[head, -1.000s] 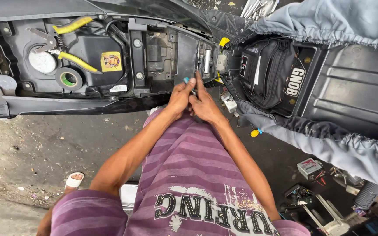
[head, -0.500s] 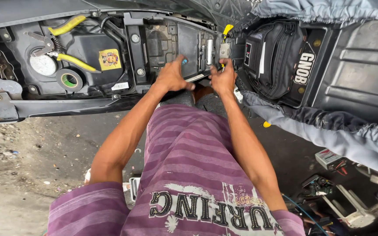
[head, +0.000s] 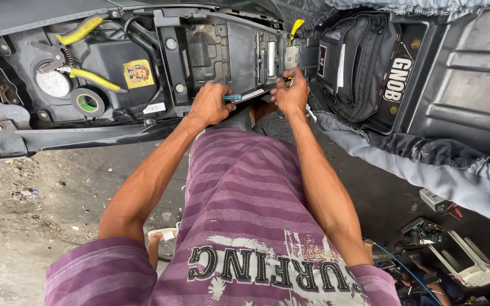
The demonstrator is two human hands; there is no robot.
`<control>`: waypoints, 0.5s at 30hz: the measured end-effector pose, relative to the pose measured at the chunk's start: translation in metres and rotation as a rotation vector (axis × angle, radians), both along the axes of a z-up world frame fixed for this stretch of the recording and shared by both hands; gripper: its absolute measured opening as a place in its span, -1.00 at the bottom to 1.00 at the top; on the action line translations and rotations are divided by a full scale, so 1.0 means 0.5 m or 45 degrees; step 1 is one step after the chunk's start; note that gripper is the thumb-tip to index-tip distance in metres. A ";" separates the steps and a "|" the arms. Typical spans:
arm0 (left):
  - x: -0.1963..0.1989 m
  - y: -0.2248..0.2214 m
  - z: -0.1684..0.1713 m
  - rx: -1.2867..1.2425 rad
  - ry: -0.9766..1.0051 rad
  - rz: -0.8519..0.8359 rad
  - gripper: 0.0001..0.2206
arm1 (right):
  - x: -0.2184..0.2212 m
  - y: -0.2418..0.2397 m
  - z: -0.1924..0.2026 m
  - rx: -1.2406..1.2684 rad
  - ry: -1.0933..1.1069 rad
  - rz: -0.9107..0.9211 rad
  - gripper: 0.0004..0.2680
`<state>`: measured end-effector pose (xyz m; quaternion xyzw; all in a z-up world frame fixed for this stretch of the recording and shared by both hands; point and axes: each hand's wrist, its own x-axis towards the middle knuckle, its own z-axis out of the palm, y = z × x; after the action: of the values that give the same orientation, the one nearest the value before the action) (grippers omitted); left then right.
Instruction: Reassembling the battery compartment and internal panels of a motorcycle using a screwdriver.
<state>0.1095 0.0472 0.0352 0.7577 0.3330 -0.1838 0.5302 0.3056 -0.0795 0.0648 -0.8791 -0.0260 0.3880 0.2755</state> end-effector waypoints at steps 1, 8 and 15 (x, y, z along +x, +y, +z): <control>-0.001 -0.001 0.019 -0.077 0.050 0.094 -0.75 | -0.002 0.001 0.007 0.000 0.019 -0.012 -0.88; -0.006 -0.007 0.049 -0.105 0.184 0.234 -0.73 | -0.034 0.044 0.101 -0.122 -0.313 0.556 -0.93; -0.008 -0.010 -0.037 -0.037 0.149 0.077 -0.55 | -0.036 0.133 -0.058 -0.472 -0.184 1.421 -0.88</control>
<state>0.1053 0.0421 0.0168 0.7274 0.3836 -0.2164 0.5262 0.2878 -0.0132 0.0360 -0.7902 -0.4349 0.4114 -0.1310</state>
